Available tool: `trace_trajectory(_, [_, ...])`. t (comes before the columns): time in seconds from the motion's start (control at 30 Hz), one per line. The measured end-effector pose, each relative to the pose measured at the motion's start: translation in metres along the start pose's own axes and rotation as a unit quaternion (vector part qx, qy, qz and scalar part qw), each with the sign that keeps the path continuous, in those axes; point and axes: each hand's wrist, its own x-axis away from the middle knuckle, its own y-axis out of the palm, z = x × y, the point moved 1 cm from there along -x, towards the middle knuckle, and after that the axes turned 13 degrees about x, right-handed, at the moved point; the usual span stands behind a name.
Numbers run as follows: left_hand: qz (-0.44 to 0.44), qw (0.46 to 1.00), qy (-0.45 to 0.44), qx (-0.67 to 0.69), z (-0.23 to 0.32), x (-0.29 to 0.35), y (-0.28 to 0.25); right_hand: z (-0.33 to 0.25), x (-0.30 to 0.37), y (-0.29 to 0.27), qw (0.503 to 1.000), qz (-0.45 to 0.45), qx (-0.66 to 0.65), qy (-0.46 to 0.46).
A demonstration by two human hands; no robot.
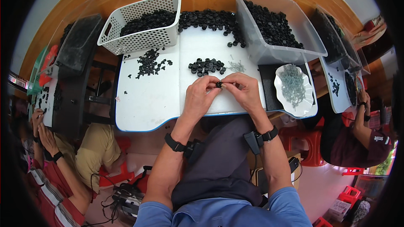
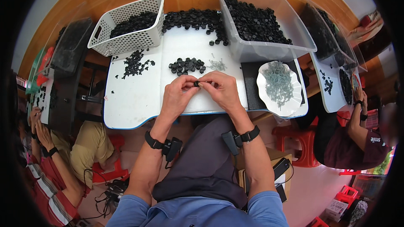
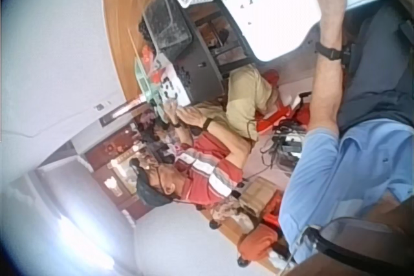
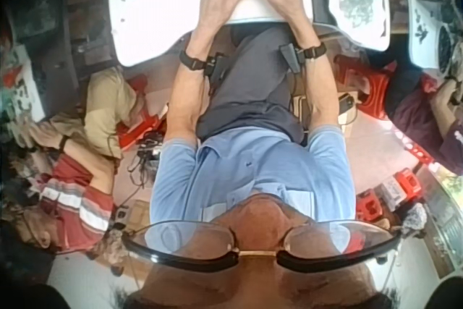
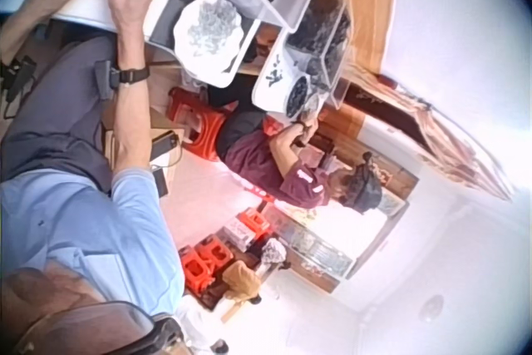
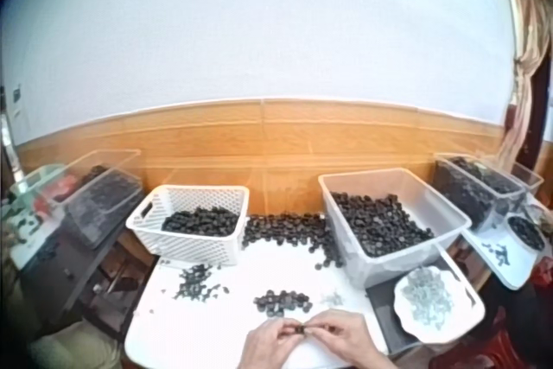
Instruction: Assembling small plastic components by inserting small pins or pieces into a larger black plastic base.
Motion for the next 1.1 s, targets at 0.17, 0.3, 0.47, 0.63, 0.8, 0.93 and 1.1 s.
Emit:
trace_trajectory(0.17, [-0.001, 1.000, -0.002, -0.027, 0.000, -0.001, 0.000, 0.001, 0.002, 0.002, 1.000, 0.009, 0.008, -0.022])
trace_trajectory(0.3, [-0.002, 1.000, -0.011, -0.015, 0.003, -0.001, 0.002, 0.000, 0.003, 0.004, 0.998, 0.024, 0.026, -0.058])
trace_trajectory(0.47, [0.004, 1.000, -0.018, -0.012, 0.002, -0.001, 0.001, -0.001, 0.003, 0.006, 0.995, 0.040, 0.040, -0.085])
trace_trajectory(0.63, [0.008, 1.000, -0.026, -0.015, 0.004, -0.002, 0.001, -0.006, 0.005, 0.007, 0.981, 0.053, 0.120, -0.143])
trace_trajectory(0.8, [-0.020, 0.996, -0.086, -0.005, 0.010, -0.006, -0.008, -0.009, 0.007, 0.008, 0.966, 0.063, 0.165, -0.187])
trace_trajectory(0.93, [-0.067, 0.991, -0.116, 0.015, 0.011, -0.010, -0.015, -0.006, 0.010, 0.008, 0.957, 0.063, 0.205, -0.198])
trace_trajectory(1.1, [-0.073, 0.984, -0.136, 0.091, 0.008, -0.010, -0.018, -0.008, 0.009, 0.011, 0.950, 0.083, 0.202, -0.221])
